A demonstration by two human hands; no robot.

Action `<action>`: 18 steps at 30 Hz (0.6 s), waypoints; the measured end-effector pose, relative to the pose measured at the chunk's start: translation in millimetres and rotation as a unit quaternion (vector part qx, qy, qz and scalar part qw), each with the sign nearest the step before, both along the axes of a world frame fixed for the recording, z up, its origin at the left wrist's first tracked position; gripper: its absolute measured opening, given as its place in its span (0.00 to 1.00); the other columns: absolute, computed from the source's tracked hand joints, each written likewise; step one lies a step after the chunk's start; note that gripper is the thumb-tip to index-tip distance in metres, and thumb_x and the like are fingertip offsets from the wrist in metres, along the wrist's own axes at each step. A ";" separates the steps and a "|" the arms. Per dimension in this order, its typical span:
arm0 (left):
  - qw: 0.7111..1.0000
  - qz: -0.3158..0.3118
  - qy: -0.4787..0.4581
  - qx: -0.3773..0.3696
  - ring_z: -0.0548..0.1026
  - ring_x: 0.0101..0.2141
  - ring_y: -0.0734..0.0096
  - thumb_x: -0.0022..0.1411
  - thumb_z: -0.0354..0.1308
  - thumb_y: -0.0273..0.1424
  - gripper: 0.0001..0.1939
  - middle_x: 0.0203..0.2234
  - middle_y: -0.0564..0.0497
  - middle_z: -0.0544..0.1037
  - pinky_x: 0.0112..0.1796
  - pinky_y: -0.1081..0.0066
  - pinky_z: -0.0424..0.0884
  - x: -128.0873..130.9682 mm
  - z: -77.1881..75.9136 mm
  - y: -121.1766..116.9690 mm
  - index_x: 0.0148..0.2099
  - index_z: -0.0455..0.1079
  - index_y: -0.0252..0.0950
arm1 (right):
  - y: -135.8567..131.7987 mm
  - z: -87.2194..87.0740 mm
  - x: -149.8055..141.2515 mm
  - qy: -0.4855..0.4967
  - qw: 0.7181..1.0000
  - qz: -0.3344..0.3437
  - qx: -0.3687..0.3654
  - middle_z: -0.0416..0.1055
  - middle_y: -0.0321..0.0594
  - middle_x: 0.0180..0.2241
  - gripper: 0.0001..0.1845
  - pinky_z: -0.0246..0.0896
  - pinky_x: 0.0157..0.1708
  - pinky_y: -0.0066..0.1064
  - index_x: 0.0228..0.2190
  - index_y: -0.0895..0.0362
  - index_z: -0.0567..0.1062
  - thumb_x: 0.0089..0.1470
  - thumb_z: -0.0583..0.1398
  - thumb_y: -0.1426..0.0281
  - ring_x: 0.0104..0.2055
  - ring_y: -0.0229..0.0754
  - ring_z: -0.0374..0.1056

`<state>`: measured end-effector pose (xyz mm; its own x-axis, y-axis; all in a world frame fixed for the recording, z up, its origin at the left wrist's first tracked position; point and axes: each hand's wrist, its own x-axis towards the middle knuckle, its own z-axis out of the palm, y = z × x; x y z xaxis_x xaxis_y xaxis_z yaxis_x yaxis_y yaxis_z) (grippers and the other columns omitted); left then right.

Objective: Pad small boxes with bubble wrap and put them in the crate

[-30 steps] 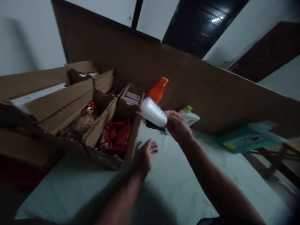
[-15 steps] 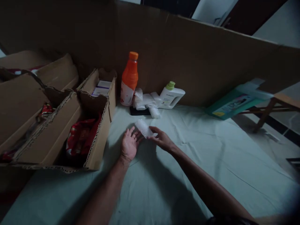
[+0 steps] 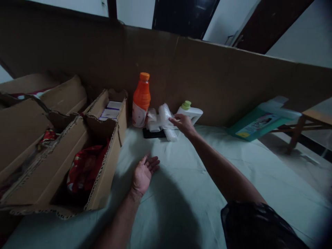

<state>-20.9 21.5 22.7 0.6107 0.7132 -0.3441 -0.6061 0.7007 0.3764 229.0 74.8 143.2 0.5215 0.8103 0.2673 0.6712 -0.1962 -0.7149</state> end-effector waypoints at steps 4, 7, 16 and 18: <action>1.000 0.004 -0.004 0.012 0.80 0.36 0.62 0.54 0.65 0.39 0.23 0.36 0.44 0.81 0.39 0.65 0.71 7.1 -2.7 -4.1 0.49 0.69 0.35 | 1.8 19.4 -6.3 -0.008 0.998 0.041 0.043 0.76 0.44 0.31 0.17 0.65 0.31 0.35 0.36 0.59 0.80 0.52 0.62 0.59 0.28 0.43 0.71; 0.999 0.004 -0.010 0.031 0.78 0.36 0.61 0.47 0.69 0.41 0.30 0.36 0.44 0.80 0.39 0.64 0.69 13.3 -4.2 -2.9 0.50 0.68 0.34 | 5.8 35.3 -34.9 -0.033 0.991 0.102 0.080 0.77 0.43 0.30 0.13 0.67 0.29 0.36 0.35 0.54 0.81 0.51 0.64 0.60 0.28 0.44 0.72; 0.999 -0.010 -0.010 0.051 0.77 0.35 0.59 0.41 0.69 0.41 0.29 0.35 0.42 0.78 0.38 0.62 0.66 15.8 -2.8 -2.0 0.44 0.69 0.35 | 145.7 109.6 -237.9 -0.193 0.919 0.326 0.106 0.79 0.41 0.39 0.15 0.66 0.43 0.34 0.41 0.59 0.81 0.55 0.57 0.71 0.40 0.44 0.73; 0.999 0.000 -0.012 0.044 0.77 0.33 0.60 0.42 0.68 0.41 0.24 0.34 0.41 0.78 0.38 0.60 0.66 19.2 -4.8 -1.8 0.42 0.71 0.36 | 186.0 116.5 -280.4 -0.233 0.904 0.345 0.096 0.79 0.42 0.41 0.16 0.64 0.44 0.33 0.44 0.60 0.80 0.56 0.57 0.72 0.42 0.44 0.72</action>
